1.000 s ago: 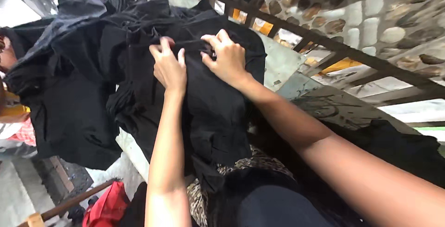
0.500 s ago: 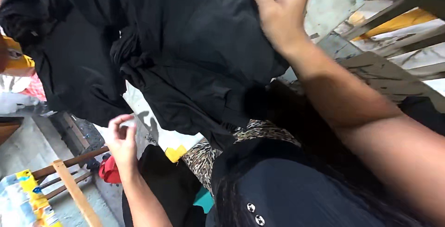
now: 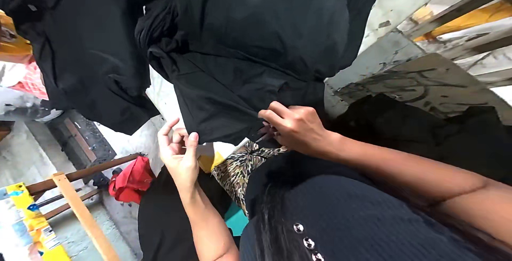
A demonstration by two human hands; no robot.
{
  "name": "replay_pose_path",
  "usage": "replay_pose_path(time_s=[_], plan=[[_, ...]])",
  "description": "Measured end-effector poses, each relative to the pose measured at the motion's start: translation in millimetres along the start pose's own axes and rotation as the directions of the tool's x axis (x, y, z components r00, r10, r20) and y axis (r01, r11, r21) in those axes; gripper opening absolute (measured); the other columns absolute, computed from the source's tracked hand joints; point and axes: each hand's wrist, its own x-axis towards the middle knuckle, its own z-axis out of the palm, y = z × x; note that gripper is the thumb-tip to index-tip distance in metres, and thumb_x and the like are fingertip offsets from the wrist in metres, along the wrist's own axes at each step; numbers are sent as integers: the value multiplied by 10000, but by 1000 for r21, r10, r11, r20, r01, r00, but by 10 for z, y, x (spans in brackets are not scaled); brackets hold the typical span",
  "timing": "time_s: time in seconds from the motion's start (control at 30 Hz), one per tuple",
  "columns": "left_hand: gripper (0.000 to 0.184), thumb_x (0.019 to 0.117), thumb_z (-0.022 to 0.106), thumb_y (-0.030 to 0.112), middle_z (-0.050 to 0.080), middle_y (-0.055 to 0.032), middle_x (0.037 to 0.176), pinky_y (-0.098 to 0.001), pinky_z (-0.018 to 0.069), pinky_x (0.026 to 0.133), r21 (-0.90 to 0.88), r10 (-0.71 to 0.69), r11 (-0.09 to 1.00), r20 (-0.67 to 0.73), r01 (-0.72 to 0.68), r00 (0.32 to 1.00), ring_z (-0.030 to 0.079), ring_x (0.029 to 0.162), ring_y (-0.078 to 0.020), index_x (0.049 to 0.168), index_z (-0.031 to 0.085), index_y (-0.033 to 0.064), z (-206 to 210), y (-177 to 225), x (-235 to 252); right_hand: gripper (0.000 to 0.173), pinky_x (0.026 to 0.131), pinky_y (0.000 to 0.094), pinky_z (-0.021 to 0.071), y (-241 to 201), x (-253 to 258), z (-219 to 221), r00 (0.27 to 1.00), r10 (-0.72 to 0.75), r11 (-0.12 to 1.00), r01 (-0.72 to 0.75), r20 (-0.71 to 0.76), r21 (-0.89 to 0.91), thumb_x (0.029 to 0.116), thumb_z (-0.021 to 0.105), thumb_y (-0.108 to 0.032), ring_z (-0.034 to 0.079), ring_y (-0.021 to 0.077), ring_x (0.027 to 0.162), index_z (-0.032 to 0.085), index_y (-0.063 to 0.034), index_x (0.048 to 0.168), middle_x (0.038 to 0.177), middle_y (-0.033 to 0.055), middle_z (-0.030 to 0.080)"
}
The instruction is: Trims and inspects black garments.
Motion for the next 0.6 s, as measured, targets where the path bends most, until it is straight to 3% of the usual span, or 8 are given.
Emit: replay_pose_path(time_s=[0.13,0.37,0.6], plan=[[408,903,700,46,664,172,974,-127,528,702,-3,101,995,2,-101,995,605,787,56,1251,516,154,60,193,-23,180,375,383,389,-9,6,48,1000,-13,1000,12,-25,-23,827,610,-3,534,271,449,694,9,986,777,155,603],[405,902,686,33,649,177,1039,-125,527,741,44,167,985,-30,-166,985,608,849,59,1213,508,221,101,180,6,205,373,352,378,55,2,-12,989,-12,996,23,-146,80,815,591,-28,534,238,469,688,33,985,787,152,603],[425,891,679,17,639,181,1023,-120,528,735,82,172,982,-45,-168,984,600,835,64,1217,492,215,123,267,48,190,453,266,380,121,59,-93,975,72,976,-26,-208,218,818,615,-30,502,168,574,657,39,989,787,125,547]])
